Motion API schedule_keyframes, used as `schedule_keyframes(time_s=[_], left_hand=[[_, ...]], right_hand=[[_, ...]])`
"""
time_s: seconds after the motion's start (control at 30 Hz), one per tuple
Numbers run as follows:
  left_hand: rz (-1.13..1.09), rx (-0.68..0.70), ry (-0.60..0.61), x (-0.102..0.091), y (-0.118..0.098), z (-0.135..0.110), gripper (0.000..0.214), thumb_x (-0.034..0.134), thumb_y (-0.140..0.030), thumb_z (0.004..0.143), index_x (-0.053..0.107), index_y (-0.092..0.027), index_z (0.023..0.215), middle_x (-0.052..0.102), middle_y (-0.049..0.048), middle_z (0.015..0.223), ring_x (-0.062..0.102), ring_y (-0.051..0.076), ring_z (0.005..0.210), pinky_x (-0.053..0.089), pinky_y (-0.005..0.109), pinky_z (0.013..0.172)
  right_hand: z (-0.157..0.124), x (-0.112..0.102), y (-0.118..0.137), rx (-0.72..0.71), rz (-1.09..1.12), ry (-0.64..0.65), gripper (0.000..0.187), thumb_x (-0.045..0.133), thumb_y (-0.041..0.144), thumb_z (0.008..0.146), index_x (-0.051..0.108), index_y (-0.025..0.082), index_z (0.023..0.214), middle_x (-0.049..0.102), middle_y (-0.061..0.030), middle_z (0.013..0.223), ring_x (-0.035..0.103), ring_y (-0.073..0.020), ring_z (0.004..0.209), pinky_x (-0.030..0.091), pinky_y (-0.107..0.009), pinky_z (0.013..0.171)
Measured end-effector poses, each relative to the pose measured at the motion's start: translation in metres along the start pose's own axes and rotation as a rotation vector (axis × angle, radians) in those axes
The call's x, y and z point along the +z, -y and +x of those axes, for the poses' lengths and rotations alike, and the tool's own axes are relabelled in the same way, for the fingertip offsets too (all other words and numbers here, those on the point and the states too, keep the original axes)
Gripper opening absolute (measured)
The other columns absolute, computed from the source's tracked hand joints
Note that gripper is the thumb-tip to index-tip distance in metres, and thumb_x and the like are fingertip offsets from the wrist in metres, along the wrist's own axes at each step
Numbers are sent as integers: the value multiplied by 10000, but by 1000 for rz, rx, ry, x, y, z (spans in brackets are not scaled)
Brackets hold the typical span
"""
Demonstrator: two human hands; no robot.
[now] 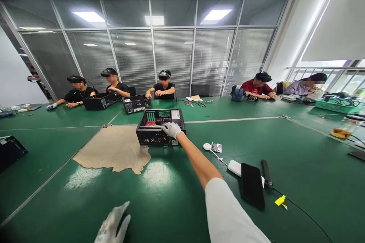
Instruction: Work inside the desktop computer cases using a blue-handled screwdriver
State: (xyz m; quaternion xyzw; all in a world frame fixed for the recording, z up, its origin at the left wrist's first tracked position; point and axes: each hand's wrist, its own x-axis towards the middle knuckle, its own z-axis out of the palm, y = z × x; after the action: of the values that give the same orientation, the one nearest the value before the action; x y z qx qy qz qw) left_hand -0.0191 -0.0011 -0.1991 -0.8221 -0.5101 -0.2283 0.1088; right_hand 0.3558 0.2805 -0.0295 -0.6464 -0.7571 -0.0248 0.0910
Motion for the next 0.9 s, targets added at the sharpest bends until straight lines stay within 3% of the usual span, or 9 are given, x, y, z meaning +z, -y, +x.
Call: schedule_keyframes(time_s=[0.1, 0.2, 0.33, 0.4, 0.5, 0.57, 0.63, 0.73, 0.9], left_hand=[[-56, 46, -38, -45, 6, 44, 478, 396, -338, 1022, 481, -316, 1492, 598, 106, 1434, 537, 322, 1349, 478, 545, 1101], [-58, 62, -64, -81, -9, 115, 542, 413, -445, 1045, 373, -265, 1555, 545, 140, 1461, 509, 324, 1357, 443, 540, 1121], [-55, 227, -70, -85, -44, 189, 733, 444, -624, 1000, 358, -165, 1565, 445, 197, 1555, 369, 357, 1480, 344, 555, 1201], [-59, 208, 71, -75, -56, 201, 652, 401, -587, 1027, 461, -145, 1502, 520, 212, 1498, 455, 359, 1425, 396, 548, 1163], [-22, 169, 417, -69, -62, 200, 448, 339, -420, 1074, 632, -190, 1322, 725, 161, 1154, 708, 289, 1027, 566, 453, 914], [56, 267, 527, -74, -64, 197, 398, 348, -266, 1064, 616, -237, 1356, 739, 136, 1076, 726, 264, 880, 582, 404, 783], [149, 367, 524, -84, -66, 195, 497, 348, -132, 1024, 525, -271, 1467, 723, 152, 1148, 731, 292, 896, 585, 421, 744], [207, 392, 515, -93, -71, 195, 561, 345, -81, 998, 473, -263, 1513, 712, 174, 1172, 730, 333, 928, 595, 468, 732], [153, 336, 494, -91, -75, 194, 470, 405, -126, 1007, 549, -264, 1432, 719, 161, 1109, 729, 295, 883, 597, 436, 730]], right_hand=[[-37, 4, 4, -37, 41, -39, 543, 406, 629, 1045, 609, 160, 1226, 657, -141, 1264, 587, -248, 1176, 418, -306, 962], [-92, 5, 9, -70, 69, -102, 584, 461, 697, 995, 608, 154, 1151, 668, -142, 1154, 612, -252, 1085, 444, -320, 932], [-168, -2, 9, -153, 135, -76, 559, 485, 677, 996, 613, 156, 1154, 665, -126, 1096, 605, -246, 1058, 445, -349, 969], [-187, -6, 4, -212, 215, 32, 532, 535, 643, 987, 628, 164, 1198, 677, -117, 1096, 615, -237, 1029, 457, -339, 941], [-177, -7, -3, -282, 288, 224, 404, 571, 529, 998, 701, 190, 1177, 715, -83, 1037, 643, -204, 926, 474, -298, 859], [-149, -3, 1, -317, 310, 345, 332, 570, 455, 1003, 738, 214, 1156, 735, -45, 993, 654, -182, 885, 482, -272, 822], [-120, 7, 17, -356, 328, 443, 314, 611, 393, 972, 731, 240, 1219, 745, -7, 974, 663, -168, 857, 495, -255, 789], [-93, 28, 51, -448, 287, 512, 317, 623, 232, 936, 727, 262, 1234, 757, 12, 1024, 683, -161, 881, 523, -257, 819], [-94, 53, 71, -503, 20, 482, 308, 566, 116, 935, 711, 173, 1201, 705, -130, 1240, 679, -247, 1102, 539, -373, 939]])
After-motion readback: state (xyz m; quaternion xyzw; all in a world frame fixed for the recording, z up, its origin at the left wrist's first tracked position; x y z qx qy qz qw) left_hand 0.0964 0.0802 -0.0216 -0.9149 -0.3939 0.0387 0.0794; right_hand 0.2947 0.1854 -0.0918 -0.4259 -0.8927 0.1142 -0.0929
